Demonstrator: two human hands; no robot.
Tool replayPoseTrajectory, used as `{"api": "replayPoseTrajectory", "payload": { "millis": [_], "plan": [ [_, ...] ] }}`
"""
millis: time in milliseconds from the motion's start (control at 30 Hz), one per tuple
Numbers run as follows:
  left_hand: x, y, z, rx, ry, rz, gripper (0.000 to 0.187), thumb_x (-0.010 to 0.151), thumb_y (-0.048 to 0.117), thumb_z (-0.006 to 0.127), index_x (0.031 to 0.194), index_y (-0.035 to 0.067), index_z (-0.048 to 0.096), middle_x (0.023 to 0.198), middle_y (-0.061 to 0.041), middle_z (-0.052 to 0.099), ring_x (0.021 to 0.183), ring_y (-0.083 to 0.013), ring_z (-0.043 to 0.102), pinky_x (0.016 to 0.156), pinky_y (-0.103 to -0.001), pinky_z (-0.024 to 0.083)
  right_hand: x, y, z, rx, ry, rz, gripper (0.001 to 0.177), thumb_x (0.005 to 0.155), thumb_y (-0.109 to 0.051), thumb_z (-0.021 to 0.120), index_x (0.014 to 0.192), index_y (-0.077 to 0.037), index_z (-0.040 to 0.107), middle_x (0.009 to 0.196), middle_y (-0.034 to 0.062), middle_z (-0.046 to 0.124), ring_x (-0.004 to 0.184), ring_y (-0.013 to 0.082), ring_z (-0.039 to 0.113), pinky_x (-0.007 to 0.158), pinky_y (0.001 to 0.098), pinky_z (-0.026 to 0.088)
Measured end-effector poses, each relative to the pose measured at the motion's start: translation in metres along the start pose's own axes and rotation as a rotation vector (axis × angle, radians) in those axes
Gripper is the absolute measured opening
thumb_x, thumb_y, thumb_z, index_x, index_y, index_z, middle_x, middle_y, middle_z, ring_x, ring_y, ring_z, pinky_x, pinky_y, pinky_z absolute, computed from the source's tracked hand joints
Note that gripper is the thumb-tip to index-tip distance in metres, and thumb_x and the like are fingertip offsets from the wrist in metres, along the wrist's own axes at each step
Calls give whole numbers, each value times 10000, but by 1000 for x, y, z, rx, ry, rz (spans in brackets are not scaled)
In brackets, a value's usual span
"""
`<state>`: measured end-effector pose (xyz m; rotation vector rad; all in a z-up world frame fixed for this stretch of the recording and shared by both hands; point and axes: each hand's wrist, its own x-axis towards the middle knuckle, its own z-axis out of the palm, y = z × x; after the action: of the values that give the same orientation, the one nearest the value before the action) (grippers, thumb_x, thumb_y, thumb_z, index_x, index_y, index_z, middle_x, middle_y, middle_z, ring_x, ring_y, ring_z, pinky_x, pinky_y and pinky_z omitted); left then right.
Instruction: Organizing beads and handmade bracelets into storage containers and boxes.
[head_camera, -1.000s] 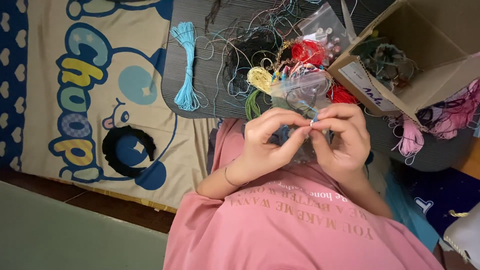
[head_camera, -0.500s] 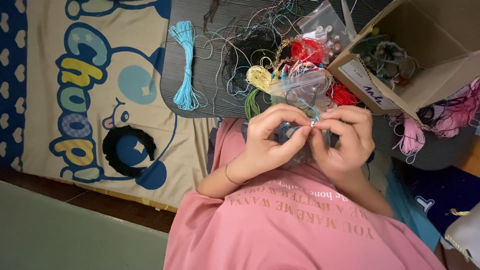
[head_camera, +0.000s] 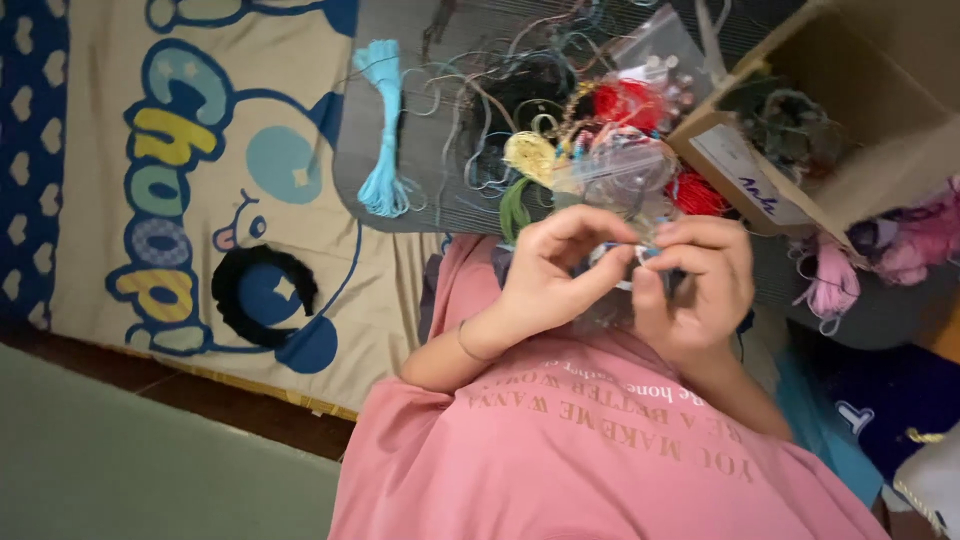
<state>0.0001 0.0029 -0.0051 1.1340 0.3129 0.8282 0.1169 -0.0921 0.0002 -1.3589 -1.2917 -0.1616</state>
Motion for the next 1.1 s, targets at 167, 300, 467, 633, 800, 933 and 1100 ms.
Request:
{"api": "replayPoseTrajectory", "payload": {
  "millis": [167,300,467,633,800,933,1100],
  "plan": [
    [4,10,2,145,-14,91,167,934,17,690,1083,69,742,979,-104,744,971,-178,718,810,-324,600,-7,11,-2,-31,-25,-34,204,976,-101,735,851,45,665,935,215,630,869,386,648,791,441,531],
    [3,22,-2,359,-112,24,143,967,67,658,1093,101,717,1078,-58,741,1008,-155,715,932,-265,590,-3,-10,-8,-108,-148,133,162,1039,-125,624,1010,31,655,1089,232,512,943,319,572,838,409,532],
    [2,21,0,266,-70,-58,117,972,103,671,1080,84,711,1049,-54,735,955,-111,700,892,-229,595,-5,-9,-9,-156,-151,121,200,1051,-149,610,1035,32,693,1129,231,507,919,320,575,804,404,519],
    [1,19,-1,113,-56,-151,123,980,109,664,1087,61,703,1039,-61,732,930,-96,700,880,-215,618,-3,-8,-9,-202,-124,90,86,1022,-36,692,1039,48,700,1136,243,484,946,334,551,806,402,528],
    [0,18,1,97,-85,-190,139,986,89,663,1119,72,700,1091,-55,732,989,-91,703,937,-213,605,-5,-7,-11,-230,-95,99,119,1057,-102,652,999,-3,682,1127,219,517,945,336,559,825,427,502],
    [1,22,1,133,-100,-148,132,977,92,677,1104,73,706,1070,-63,725,935,-89,698,865,-203,615,-1,-9,-5,-212,-98,114,137,1070,-101,604,1010,19,573,1031,252,611,956,363,592,897,455,494],
    [-1,16,2,94,-73,-139,105,971,84,680,1071,75,712,1073,-76,709,958,-110,700,903,-209,616,0,-9,-1,-8,-85,181,141,1047,-67,583,1010,0,464,986,240,620,943,348,583,912,419,469]
  ]
}}
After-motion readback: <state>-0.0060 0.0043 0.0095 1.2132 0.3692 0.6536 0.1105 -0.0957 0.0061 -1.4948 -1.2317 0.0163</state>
